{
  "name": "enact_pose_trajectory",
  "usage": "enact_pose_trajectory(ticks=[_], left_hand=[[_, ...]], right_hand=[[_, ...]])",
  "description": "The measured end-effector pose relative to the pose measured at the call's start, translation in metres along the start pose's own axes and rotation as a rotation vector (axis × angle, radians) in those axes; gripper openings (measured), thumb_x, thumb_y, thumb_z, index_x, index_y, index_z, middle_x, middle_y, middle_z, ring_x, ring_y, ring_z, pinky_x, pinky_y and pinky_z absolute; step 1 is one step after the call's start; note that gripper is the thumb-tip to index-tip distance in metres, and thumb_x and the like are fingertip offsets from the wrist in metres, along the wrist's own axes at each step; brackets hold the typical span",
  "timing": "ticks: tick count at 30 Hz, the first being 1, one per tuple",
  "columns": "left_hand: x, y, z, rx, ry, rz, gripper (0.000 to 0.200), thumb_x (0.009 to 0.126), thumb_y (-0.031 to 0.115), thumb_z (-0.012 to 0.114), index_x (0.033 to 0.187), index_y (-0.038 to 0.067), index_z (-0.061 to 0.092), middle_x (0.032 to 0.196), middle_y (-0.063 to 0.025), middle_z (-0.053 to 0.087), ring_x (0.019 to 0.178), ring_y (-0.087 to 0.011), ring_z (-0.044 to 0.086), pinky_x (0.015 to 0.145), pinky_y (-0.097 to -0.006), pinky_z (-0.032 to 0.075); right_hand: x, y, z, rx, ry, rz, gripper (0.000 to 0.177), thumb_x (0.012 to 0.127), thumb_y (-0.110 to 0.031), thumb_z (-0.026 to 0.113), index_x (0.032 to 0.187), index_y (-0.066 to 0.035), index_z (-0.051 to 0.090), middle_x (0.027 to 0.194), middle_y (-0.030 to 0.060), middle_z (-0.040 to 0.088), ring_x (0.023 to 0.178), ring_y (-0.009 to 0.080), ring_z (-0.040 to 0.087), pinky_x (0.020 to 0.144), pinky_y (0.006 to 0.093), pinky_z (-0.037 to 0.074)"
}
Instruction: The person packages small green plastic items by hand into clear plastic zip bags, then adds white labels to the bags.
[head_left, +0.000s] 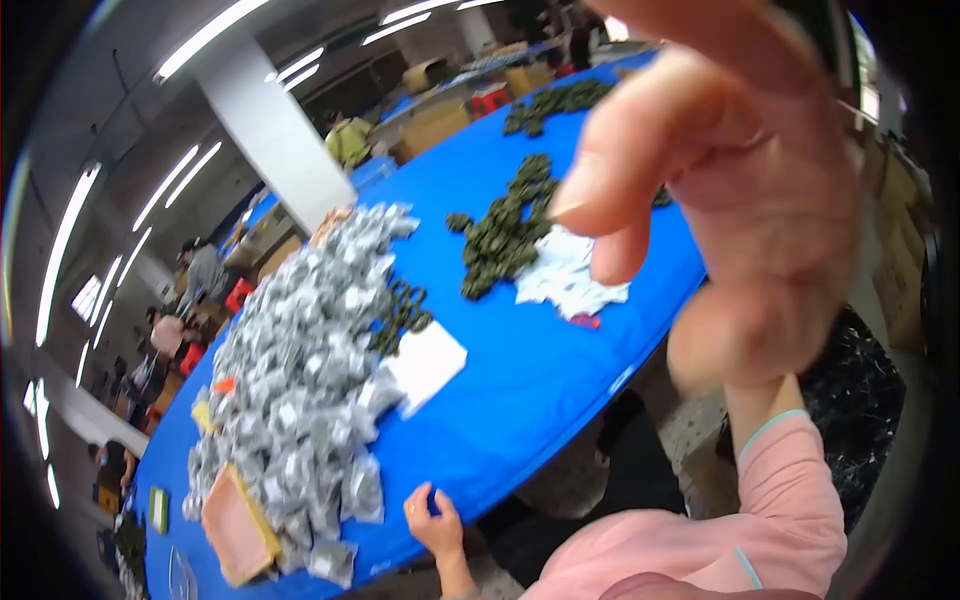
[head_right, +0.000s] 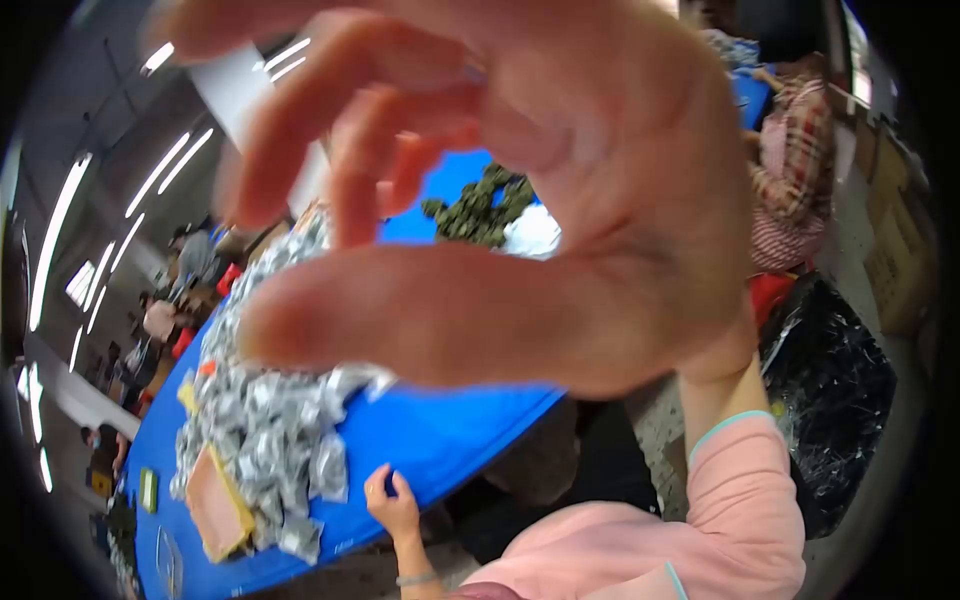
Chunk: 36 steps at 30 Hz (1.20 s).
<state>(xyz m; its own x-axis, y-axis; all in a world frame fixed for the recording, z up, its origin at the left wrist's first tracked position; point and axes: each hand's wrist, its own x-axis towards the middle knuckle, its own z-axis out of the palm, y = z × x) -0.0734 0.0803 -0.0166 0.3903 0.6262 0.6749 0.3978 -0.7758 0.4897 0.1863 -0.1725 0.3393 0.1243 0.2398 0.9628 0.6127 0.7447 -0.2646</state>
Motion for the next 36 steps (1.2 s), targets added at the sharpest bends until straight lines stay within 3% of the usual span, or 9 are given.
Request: enact_pose_trajectory(ticks=[6, 11, 14, 19, 21, 25, 28, 30, 36], left_hand=[[-0.010, -0.003, -0.003, 0.046, -0.034, -0.091, 0.021, 0.076, 0.002, 0.064, 0.098, 0.003, 0.067, 0.097, -0.0122, 0.066, 0.089, -0.0303, 0.061, 0.084, -0.0372, 0.050], [0.008, 0.006, 0.002, 0.019, -0.042, -0.124, 0.023, 0.075, 0.002, 0.064, 0.098, 0.004, 0.067, 0.100, -0.0124, 0.067, 0.090, -0.0295, 0.061, 0.085, -0.0368, 0.049], [0.009, 0.009, 0.000, 0.015, -0.091, -0.085, 0.025, 0.075, 0.002, 0.064, 0.099, 0.004, 0.067, 0.102, -0.0124, 0.067, 0.091, -0.0287, 0.061, 0.086, -0.0369, 0.049], [0.014, 0.016, -0.007, 0.039, -0.145, -0.062, 0.024, 0.076, 0.000, 0.063, 0.100, 0.003, 0.066, 0.102, -0.0120, 0.067, 0.091, -0.0289, 0.061, 0.086, -0.0374, 0.049], [0.018, 0.011, -0.007, 0.050, -0.163, -0.048, 0.024, 0.076, -0.001, 0.063, 0.100, 0.002, 0.066, 0.102, -0.0119, 0.067, 0.091, -0.0291, 0.061, 0.086, -0.0375, 0.049], [0.013, 0.004, -0.006, -0.054, -0.206, -0.106, 0.033, 0.074, 0.005, 0.067, 0.107, 0.004, 0.065, 0.114, -0.0139, 0.064, 0.099, -0.0309, 0.060, 0.089, -0.0394, 0.048], [0.035, 0.021, 0.002, -0.134, -0.283, -0.147, 0.050, 0.079, 0.013, 0.069, 0.126, 0.002, 0.057, 0.132, -0.0215, 0.054, 0.117, -0.0398, 0.052, 0.098, -0.0463, 0.043], [0.053, 0.031, 0.014, -0.065, -0.386, 0.055, 0.067, 0.083, 0.023, 0.069, 0.141, 0.000, 0.043, 0.145, -0.0274, 0.039, 0.133, -0.0471, 0.037, 0.106, -0.0541, 0.034], [0.065, 0.043, 0.047, 0.078, -0.617, 0.136, 0.072, 0.087, 0.030, 0.067, 0.143, -0.004, 0.038, 0.147, -0.0314, 0.035, 0.138, -0.0484, 0.031, 0.108, -0.0563, 0.029]], right_hand=[[-0.043, 0.073, -0.043, -0.094, 0.178, 0.091, 0.053, 0.086, -0.010, 0.068, 0.134, 0.004, 0.050, 0.088, 0.0106, 0.065, 0.066, 0.0123, 0.059, 0.058, 0.0197, 0.048], [-0.129, 0.233, -0.037, -0.601, -0.056, 0.667, 0.032, 0.082, 0.001, 0.068, 0.113, -0.008, 0.066, 0.093, 0.0048, 0.067, 0.077, 0.0164, 0.061, 0.070, 0.0256, 0.050], [-0.181, 0.343, -0.036, -1.168, -0.218, 0.494, 0.027, 0.079, -0.001, 0.070, 0.105, -0.010, 0.068, 0.094, 0.0050, 0.068, 0.087, 0.0228, 0.062, 0.079, 0.0320, 0.051], [-0.227, 0.446, -0.043, -1.409, -0.323, 0.432, 0.022, 0.075, -0.004, 0.074, 0.095, -0.010, 0.070, 0.104, 0.0049, 0.067, 0.102, 0.0284, 0.059, 0.090, 0.0373, 0.049], [-0.224, 0.451, -0.021, -1.462, -0.342, 0.431, 0.021, 0.074, -0.005, 0.075, 0.093, -0.009, 0.070, 0.107, 0.0048, 0.067, 0.106, 0.0295, 0.058, 0.093, 0.0384, 0.048], [-0.209, 0.360, 0.038, -0.826, -0.328, 0.460, 0.023, 0.075, -0.011, 0.075, 0.097, -0.012, 0.071, 0.109, 0.0060, 0.067, 0.106, 0.0269, 0.059, 0.089, 0.0382, 0.049], [-0.207, 0.301, 0.068, -0.604, -0.601, 0.326, 0.026, 0.075, -0.012, 0.076, 0.101, -0.012, 0.072, 0.111, 0.0060, 0.068, 0.105, 0.0266, 0.061, 0.091, 0.0361, 0.049], [-0.216, 0.298, 0.058, -0.514, -0.374, 0.707, 0.028, 0.078, -0.013, 0.074, 0.105, -0.010, 0.071, 0.112, 0.0072, 0.068, 0.104, 0.0276, 0.062, 0.092, 0.0368, 0.049], [-0.254, 0.405, -0.028, -1.415, -0.293, 0.649, 0.030, 0.084, -0.014, 0.066, 0.113, -0.006, 0.066, 0.104, 0.0113, 0.068, 0.101, 0.0326, 0.060, 0.087, 0.0401, 0.050]])
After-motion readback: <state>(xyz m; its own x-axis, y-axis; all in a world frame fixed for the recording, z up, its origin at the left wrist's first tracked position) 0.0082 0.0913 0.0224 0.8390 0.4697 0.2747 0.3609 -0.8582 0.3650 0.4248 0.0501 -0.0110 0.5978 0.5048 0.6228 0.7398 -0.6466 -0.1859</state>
